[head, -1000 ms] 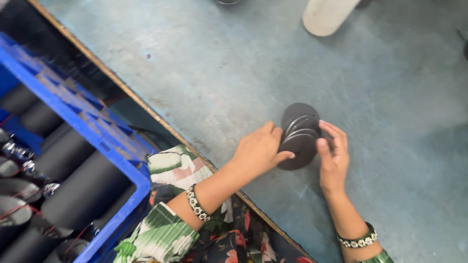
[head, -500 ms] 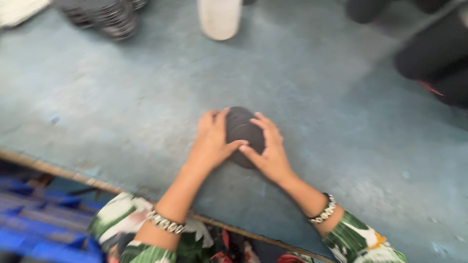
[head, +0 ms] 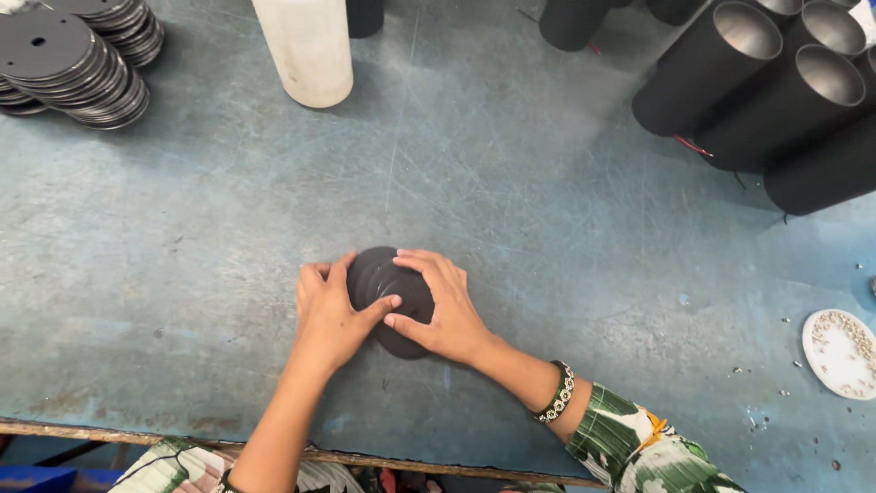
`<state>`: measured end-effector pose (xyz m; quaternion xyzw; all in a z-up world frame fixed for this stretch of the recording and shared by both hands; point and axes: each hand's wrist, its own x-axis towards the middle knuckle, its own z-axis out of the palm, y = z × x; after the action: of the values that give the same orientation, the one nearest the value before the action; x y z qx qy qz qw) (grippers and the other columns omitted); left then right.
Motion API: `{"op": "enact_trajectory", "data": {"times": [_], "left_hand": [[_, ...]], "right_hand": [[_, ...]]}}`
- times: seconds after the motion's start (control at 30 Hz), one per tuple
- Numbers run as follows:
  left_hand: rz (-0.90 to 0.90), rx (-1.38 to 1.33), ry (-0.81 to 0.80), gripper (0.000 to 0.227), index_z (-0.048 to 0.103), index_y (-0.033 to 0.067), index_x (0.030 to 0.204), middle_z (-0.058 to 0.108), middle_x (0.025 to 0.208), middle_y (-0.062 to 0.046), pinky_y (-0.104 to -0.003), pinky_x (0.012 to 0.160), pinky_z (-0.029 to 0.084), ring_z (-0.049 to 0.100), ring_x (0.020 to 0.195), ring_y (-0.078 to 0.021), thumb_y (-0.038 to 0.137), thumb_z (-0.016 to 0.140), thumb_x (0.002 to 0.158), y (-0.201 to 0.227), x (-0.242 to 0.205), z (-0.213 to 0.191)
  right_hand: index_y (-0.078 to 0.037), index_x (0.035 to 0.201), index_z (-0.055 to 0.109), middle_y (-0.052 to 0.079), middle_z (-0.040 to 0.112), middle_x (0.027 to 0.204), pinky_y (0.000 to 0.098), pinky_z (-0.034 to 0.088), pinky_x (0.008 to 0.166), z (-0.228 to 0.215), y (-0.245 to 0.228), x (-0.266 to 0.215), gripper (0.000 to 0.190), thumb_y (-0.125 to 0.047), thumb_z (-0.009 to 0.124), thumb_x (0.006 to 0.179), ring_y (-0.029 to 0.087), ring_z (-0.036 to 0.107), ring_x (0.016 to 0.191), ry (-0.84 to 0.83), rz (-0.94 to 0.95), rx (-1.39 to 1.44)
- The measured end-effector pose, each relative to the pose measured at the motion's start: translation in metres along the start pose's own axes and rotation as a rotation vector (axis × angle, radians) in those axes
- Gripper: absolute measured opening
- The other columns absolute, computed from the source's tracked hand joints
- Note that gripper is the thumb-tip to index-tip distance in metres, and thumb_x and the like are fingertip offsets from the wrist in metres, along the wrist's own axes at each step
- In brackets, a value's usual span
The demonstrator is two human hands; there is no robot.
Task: The person assembles cylindrical electronic components by inserting wires into a black cylinder and securing a circular base. They then stack multiple circular discs on the table, aligning them carefully before picking up another cylinder to continue the assembly process.
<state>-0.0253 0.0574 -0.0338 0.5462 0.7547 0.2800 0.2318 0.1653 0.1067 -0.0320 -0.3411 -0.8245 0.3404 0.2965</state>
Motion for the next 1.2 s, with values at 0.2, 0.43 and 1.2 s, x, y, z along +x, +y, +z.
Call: {"op": "enact_trajectory", "data": {"times": [0.2,0.43,1.2], "left_hand": [[-0.028,0.195,-0.053,0.083,0.055,0.0063,0.139,0.052,0.127,-0.019,-0.048,0.098,0.043,0.05,0.118,-0.0376,0.056,0.079,0.077,0.014,-0.018,-0.016],[0.25,0.187,-0.002,0.063,0.063,0.0057,0.129,0.062,0.116,-0.018,-0.047,0.088,0.047,0.06,0.105,-0.0391,0.043,0.076,0.079,0.012,-0.021,-0.058],[0.471,0.047,-0.081,0.081,0.055,0.0082,0.136,0.048,0.142,-0.019,-0.05,0.101,0.038,0.045,0.129,-0.0373,0.025,0.089,0.065,0.054,-0.057,-0.036]], "right_hand": [[-0.01,0.136,0.058,0.012,0.054,0.147,0.0488,0.03,0.116,-0.001,-0.005,0.0,0.067,-0.034,0.083,0.078,0.031,0.047,0.141,-0.003,-0.064,-0.023],[-0.009,0.131,0.062,0.012,0.06,0.142,0.0439,0.037,0.115,-0.002,0.002,0.0,0.054,-0.033,0.078,0.085,0.03,0.054,0.135,0.025,-0.021,0.096],[0.0,0.133,0.059,0.017,0.067,0.129,0.0396,0.044,0.112,0.004,0.021,0.002,0.058,-0.047,0.034,0.11,0.024,0.061,0.124,0.129,0.246,0.753]]}}
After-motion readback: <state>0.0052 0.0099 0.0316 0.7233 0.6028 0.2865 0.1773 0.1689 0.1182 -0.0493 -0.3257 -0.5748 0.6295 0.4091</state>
